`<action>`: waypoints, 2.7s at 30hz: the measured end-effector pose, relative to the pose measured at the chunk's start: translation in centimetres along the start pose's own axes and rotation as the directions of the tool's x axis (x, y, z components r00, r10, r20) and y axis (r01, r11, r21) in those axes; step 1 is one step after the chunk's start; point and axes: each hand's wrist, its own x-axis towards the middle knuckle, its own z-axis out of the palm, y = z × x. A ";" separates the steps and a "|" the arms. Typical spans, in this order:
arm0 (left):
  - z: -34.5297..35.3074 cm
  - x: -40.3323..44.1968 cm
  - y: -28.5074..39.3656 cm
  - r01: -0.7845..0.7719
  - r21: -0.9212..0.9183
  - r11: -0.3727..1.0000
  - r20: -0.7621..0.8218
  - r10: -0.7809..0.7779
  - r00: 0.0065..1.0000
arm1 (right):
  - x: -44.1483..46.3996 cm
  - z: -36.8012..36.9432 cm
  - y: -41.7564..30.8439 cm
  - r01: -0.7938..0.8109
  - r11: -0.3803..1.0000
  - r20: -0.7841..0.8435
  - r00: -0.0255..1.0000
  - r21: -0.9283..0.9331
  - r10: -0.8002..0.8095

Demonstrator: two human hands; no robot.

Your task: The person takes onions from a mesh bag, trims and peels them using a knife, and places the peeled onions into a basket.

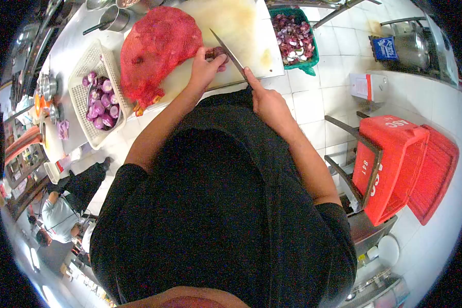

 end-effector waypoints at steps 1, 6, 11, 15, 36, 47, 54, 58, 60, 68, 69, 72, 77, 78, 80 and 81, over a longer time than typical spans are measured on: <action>0.0 -0.1 0.1 -0.001 -0.002 1.000 -0.006 0.001 1.000 | 0.0 0.0 0.0 0.003 1.000 0.005 1.000 0.001 -0.003; -0.2 0.0 -0.4 -0.019 -0.034 0.999 -0.007 0.019 1.000 | 0.2 -0.3 -0.4 0.007 0.999 0.034 0.999 -0.042 -0.005; -0.4 0.2 -0.6 -0.020 -0.039 0.999 0.003 0.020 1.000 | 0.3 -1.2 -1.4 -0.024 0.997 0.082 0.996 -0.075 0.030; -0.5 0.4 0.1 0.013 -0.002 1.000 0.014 -0.013 1.000 | 0.6 -1.8 -2.0 -0.015 0.997 0.081 0.996 -0.074 0.021; -1.5 0.9 -1.3 -0.043 0.021 0.999 0.079 0.041 0.996 | 6.8 3.5 0.2 -0.046 0.999 -0.023 0.999 -0.017 0.045; -4.1 -0.9 -0.5 -0.541 0.656 0.527 0.223 0.550 0.805 | 6.3 2.9 1.8 -0.085 0.992 -0.029 0.996 0.089 0.088; -4.3 -1.9 0.1 -0.586 0.664 0.465 0.310 0.542 0.781 | 5.6 1.3 2.3 -0.101 0.993 -0.083 0.991 0.064 0.106; -3.7 -1.2 0.5 -0.454 0.712 0.535 0.213 0.452 0.866 | 4.1 1.1 2.3 -0.071 0.988 -0.034 0.996 0.136 0.076; -3.1 -0.5 0.5 -0.402 0.730 0.553 0.188 0.403 0.896 | 3.5 1.3 2.1 -0.040 0.983 -0.025 0.999 0.180 0.045; -1.0 1.2 -0.9 0.088 0.162 0.983 0.069 -0.100 0.993 | 2.6 -0.7 0.3 -0.071 0.989 -0.024 0.997 0.133 0.075; -1.0 1.2 -0.8 0.086 0.108 0.990 0.078 -0.095 0.992 | 2.3 -1.2 -0.2 -0.075 0.990 -0.025 0.997 0.119 0.078; -0.4 1.0 -0.5 0.123 0.136 0.983 0.050 -0.131 0.990 | 1.4 -1.5 -0.7 -0.044 0.997 -0.035 0.998 0.061 0.047; 0.4 0.5 -0.1 0.149 0.114 0.982 0.015 -0.152 0.988 | 1.2 -1.3 -0.6 -0.026 1.000 0.004 1.000 -0.013 0.026; 0.5 0.6 -0.3 0.150 0.104 0.983 0.009 -0.152 0.988 | 1.3 -1.1 -0.4 -0.019 1.000 0.006 1.000 -0.017 0.019; 0.6 0.7 -0.6 0.145 0.074 0.987 0.015 -0.147 0.989 | 1.4 -1.0 -0.4 -0.018 0.999 0.021 1.000 -0.031 0.019; 0.6 0.8 -0.6 0.143 0.060 0.988 0.017 -0.144 0.989 | 1.4 -1.1 -0.5 -0.024 0.999 0.032 0.999 -0.040 0.025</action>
